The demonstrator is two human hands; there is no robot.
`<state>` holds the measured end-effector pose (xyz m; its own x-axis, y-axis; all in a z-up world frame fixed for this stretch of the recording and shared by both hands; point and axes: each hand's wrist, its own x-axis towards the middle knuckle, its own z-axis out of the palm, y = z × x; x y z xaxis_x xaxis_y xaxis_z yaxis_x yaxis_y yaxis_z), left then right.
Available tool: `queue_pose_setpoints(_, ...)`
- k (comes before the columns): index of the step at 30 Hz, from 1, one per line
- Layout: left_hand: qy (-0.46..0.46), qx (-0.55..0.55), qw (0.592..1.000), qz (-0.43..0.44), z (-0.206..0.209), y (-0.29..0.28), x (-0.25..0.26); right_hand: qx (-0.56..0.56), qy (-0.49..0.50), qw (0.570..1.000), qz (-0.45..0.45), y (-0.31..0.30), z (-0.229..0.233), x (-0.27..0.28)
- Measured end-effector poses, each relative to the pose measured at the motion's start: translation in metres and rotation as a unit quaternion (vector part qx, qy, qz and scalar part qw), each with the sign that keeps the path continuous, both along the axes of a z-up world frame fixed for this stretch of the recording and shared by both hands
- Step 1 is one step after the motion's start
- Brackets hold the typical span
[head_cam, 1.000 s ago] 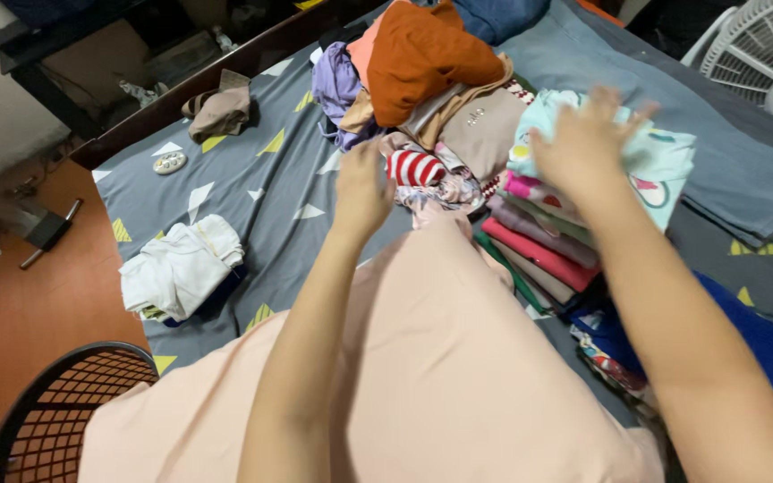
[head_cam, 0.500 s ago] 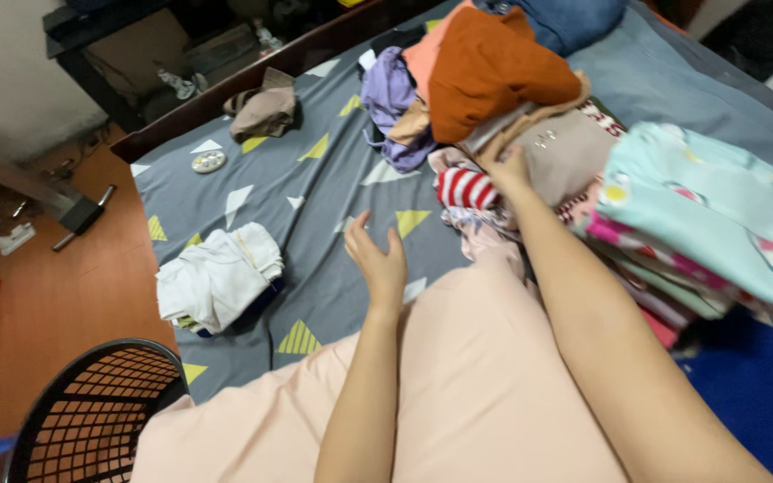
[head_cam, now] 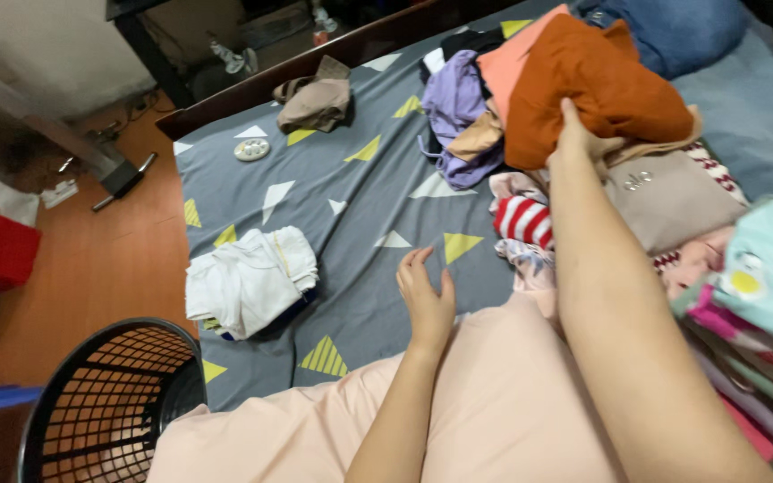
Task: The person folds several shirts one by one on a bed. They smooth each garment, fold the sleeves and sides, then fold the body into a compact rectangle and place it on a growing stack.
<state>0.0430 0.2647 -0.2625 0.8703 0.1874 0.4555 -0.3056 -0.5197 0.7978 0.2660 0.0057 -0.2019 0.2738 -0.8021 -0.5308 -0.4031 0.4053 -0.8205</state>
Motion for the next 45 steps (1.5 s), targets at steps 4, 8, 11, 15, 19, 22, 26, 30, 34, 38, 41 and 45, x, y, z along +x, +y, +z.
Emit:
queue_pose_setpoints(4,0.040,-0.038,0.998,0.017,-0.005,0.004,0.005,0.118,-0.290,0.949,0.018,-0.048,-0.044,0.065)
queue_pose_setpoints(8,0.070,-0.069,0.995,0.003,-0.013,0.000,0.004,0.288,-0.430,0.846,0.129,-0.094,-0.065,0.088)
queue_pose_setpoints(11,0.050,-0.102,0.993,0.009,-0.016,0.006,0.012,0.319,-0.516,0.750,0.265,-0.078,-0.037,0.083)
queue_pose_setpoints(15,0.014,-0.137,0.990,0.041,-0.031,0.031,0.029,0.373,-0.520,0.694,0.330,-0.016,0.038,0.038)
queue_pose_setpoints(19,0.007,-0.286,0.957,0.057,-0.045,0.085,0.056,0.400,-0.500,0.696,0.324,0.076,0.070,-0.028)
queue_pose_setpoints(22,0.122,-0.574,0.809,-0.028,-0.051,0.148,0.071,0.379,-0.459,0.758,0.267,0.178,0.026,-0.088)
queue_pose_setpoints(26,0.174,-0.494,0.841,0.137,-0.075,0.214,0.072,0.220,-0.232,0.862,0.393,0.275,-0.077,-0.172)
queue_pose_setpoints(30,0.255,-0.132,0.917,0.277,-0.104,0.231,0.069,-0.071,-0.054,0.878,0.470,0.270,-0.128,-0.173)
queue_pose_setpoints(34,0.307,-0.125,0.930,0.160,-0.124,0.187,0.051,-0.417,-0.101,0.767,0.477,0.232,-0.124,-0.118)
queue_pose_setpoints(38,0.138,-0.039,0.982,0.121,-0.108,0.173,0.035,-0.088,-0.209,0.849,0.477,0.192,-0.141,-0.123)
queue_pose_setpoints(41,0.030,0.038,0.996,0.068,-0.088,0.167,0.024,-0.296,-0.013,0.810,0.506,0.184,-0.157,-0.138)
queue_pose_setpoints(45,-0.020,0.033,0.996,-0.085,-0.077,0.147,0.024,0.025,-0.007,0.905,0.424,0.171,-0.165,-0.145)
